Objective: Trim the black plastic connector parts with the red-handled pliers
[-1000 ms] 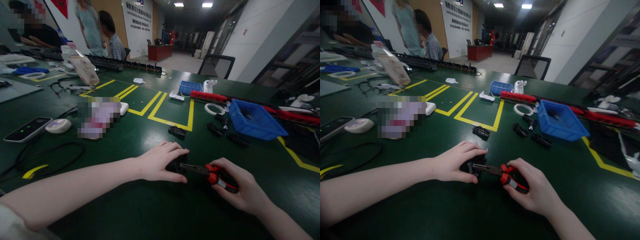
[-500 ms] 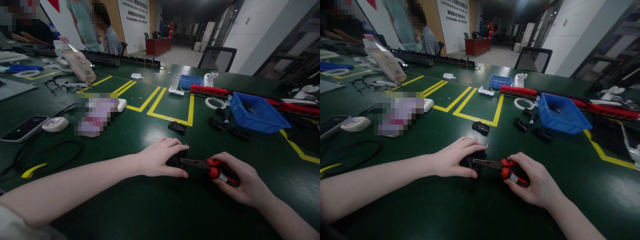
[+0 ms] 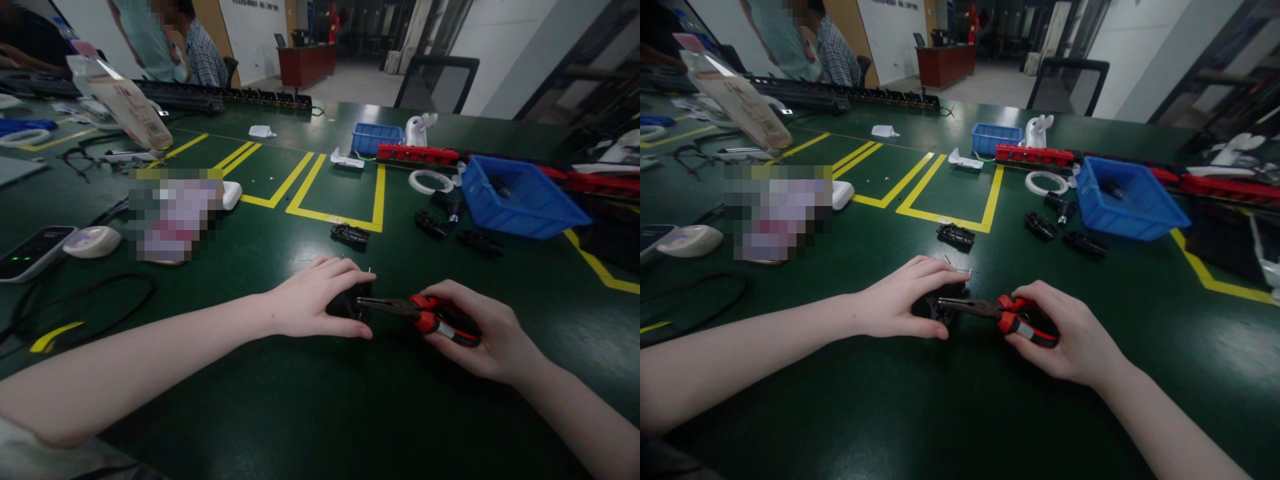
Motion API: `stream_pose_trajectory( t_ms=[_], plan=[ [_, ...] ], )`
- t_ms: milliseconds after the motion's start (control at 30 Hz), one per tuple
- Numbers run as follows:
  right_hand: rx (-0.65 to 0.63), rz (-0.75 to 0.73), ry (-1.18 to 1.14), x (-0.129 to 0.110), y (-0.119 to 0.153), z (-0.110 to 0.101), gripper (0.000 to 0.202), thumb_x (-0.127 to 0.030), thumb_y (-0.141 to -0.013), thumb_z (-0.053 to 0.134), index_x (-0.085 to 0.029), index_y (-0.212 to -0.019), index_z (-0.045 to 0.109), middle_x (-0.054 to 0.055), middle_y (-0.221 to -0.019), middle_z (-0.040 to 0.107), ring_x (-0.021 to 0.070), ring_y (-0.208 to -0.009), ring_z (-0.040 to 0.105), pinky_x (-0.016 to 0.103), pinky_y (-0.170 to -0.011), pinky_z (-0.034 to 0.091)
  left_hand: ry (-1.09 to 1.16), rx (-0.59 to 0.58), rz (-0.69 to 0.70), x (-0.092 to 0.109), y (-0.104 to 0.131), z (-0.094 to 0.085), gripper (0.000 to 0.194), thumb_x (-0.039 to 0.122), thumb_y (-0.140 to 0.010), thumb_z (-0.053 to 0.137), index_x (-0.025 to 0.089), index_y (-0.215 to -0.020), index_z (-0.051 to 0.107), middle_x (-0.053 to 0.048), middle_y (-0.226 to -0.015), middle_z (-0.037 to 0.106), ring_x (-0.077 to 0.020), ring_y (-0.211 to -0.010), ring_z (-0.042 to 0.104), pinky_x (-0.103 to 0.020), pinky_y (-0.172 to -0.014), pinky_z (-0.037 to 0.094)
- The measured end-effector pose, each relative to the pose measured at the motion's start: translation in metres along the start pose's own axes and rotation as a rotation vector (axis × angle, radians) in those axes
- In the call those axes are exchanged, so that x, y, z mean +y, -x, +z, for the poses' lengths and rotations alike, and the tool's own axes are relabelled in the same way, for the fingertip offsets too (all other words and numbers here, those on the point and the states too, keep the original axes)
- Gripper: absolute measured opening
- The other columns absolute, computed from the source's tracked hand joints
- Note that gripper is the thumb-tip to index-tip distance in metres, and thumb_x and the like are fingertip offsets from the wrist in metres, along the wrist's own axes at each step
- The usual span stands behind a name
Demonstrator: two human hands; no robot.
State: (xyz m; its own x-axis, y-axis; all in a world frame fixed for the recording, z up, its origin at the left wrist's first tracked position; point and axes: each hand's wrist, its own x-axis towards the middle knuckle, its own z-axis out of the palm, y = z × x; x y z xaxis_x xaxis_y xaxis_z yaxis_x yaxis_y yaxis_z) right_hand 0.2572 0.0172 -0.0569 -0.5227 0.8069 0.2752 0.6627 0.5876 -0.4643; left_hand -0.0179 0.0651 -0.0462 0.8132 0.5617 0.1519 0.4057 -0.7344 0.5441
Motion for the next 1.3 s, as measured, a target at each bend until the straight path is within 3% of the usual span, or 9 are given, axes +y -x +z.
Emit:
stream_pose_trajectory(
  t_ms=[267, 567, 800, 1100, 1300],
  plan=[
    [-0.035, -0.041, 0.050, 0.0022, 0.0007, -0.0008, 0.032, -0.032, -0.080, 0.057, -0.023, -0.109, 0.047, 0.006, -0.093, 0.060, 0.0184, -0.076, 0.061, 0.030, -0.060, 0.051, -0.006, -0.012, -0.001, -0.0018, -0.0005, 0.0008, 0.067, 0.058, -0.082, 0.055, 0.018, -0.133, 0.041, -0.010, -0.121, 0.053, -0.0261, -0.109, 0.049, -0.038, -0.094, 0.036],
    [-0.039, -0.017, 0.050, -0.0001, -0.0013, -0.0010, 0.032, -0.034, -0.078, 0.059, -0.022, -0.106, 0.050, 0.006, -0.093, 0.062, 0.0189, -0.075, 0.063, 0.030, -0.061, 0.051, -0.012, 0.000, -0.042, 0.0022, -0.0007, -0.0016, 0.071, 0.054, -0.079, 0.062, 0.017, -0.135, 0.038, -0.010, -0.126, 0.049, -0.0259, -0.113, 0.047, -0.038, -0.094, 0.038],
    [0.038, 0.031, 0.001, -0.0023, 0.0012, 0.0029, 0.028, -0.036, -0.079, 0.057, -0.024, -0.105, 0.053, 0.005, -0.093, 0.064, 0.0200, -0.076, 0.064, 0.032, -0.064, 0.052, -0.023, 0.041, -0.010, -0.0003, 0.0003, 0.0010, 0.073, 0.056, -0.076, 0.064, 0.016, -0.134, 0.041, -0.011, -0.124, 0.052, -0.0256, -0.112, 0.049, -0.037, -0.095, 0.037],
    [0.064, 0.024, -0.035, 0.0051, 0.0053, 0.0068, 0.031, -0.039, -0.078, 0.059, -0.031, -0.108, 0.053, 0.005, -0.093, 0.064, 0.0246, -0.075, 0.064, 0.036, -0.061, 0.054, -0.030, 0.017, 0.028, 0.0015, -0.0005, -0.0024, 0.068, 0.061, -0.083, 0.051, 0.012, -0.129, 0.047, -0.012, -0.118, 0.057, -0.0241, -0.108, 0.052, -0.035, -0.093, 0.036],
    [0.058, 0.056, -0.016, 0.0054, 0.0063, 0.0077, 0.031, -0.035, -0.078, 0.059, -0.029, -0.108, 0.052, 0.007, -0.099, 0.063, 0.0267, -0.083, 0.063, 0.039, -0.068, 0.053, -0.012, 0.024, 0.042, 0.0011, -0.0001, -0.0014, 0.069, 0.058, -0.078, 0.060, 0.014, -0.130, 0.046, -0.011, -0.118, 0.057, -0.0238, -0.108, 0.052, -0.034, -0.094, 0.036]
  ],
)
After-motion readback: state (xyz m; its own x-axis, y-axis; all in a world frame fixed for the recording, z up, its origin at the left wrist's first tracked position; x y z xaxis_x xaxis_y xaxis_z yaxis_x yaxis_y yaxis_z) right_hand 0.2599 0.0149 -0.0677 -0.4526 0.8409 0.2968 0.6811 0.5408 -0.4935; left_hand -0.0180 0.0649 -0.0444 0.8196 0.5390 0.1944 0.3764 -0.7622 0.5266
